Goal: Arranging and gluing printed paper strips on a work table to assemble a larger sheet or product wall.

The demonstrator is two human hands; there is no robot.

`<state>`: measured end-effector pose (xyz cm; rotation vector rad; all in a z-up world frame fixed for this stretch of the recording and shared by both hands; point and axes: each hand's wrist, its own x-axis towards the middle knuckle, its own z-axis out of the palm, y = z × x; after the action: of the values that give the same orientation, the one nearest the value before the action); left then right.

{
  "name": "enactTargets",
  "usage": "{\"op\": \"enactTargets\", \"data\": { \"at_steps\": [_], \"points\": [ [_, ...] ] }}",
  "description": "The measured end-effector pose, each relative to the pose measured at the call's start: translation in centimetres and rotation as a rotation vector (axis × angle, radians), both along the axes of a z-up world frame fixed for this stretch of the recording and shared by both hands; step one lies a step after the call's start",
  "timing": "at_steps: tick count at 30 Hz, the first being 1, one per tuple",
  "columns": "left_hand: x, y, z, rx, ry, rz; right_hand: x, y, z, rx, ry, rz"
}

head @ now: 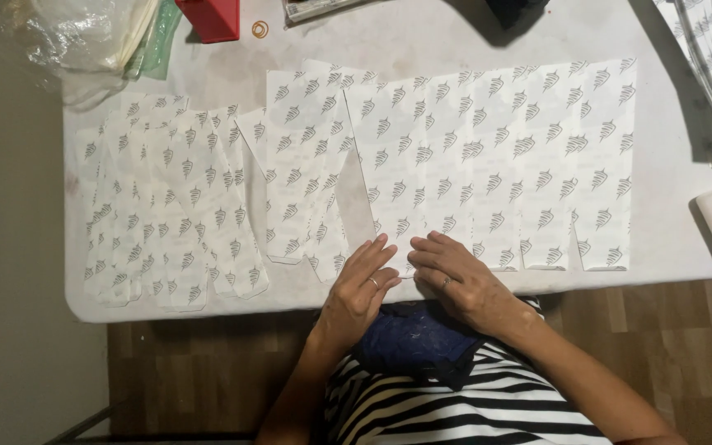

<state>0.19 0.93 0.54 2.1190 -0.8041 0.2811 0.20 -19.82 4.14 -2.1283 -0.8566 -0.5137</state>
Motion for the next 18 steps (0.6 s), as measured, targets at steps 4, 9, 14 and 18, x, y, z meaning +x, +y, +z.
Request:
{"op": "enactTargets", "data": {
  "at_steps": [4, 9, 14, 18],
  "points": [
    [-0.2, -0.8, -0.3, 0.001, -0.018, 0.057, -0.4, 0.4, -2.2, 0.017, 0.005, -0.055],
    [-0.5, -1.7, -0.4, -0.045, 0.032, 0.170, -0.4, 0.7, -2.7, 0.098, 0.094, -0.117],
    [-0.9, -2.3, -0.5, -0.109, 0.170, 0.234, -0.2, 1.1, -1.8, 0.107, 0.214, -0.187],
    [-0.8, -2.2, 0.6, -0.201, 0.335, 0.241, -0.1, 1.6, -1.6, 0.113, 0.247, -0.202]
  ]
}}
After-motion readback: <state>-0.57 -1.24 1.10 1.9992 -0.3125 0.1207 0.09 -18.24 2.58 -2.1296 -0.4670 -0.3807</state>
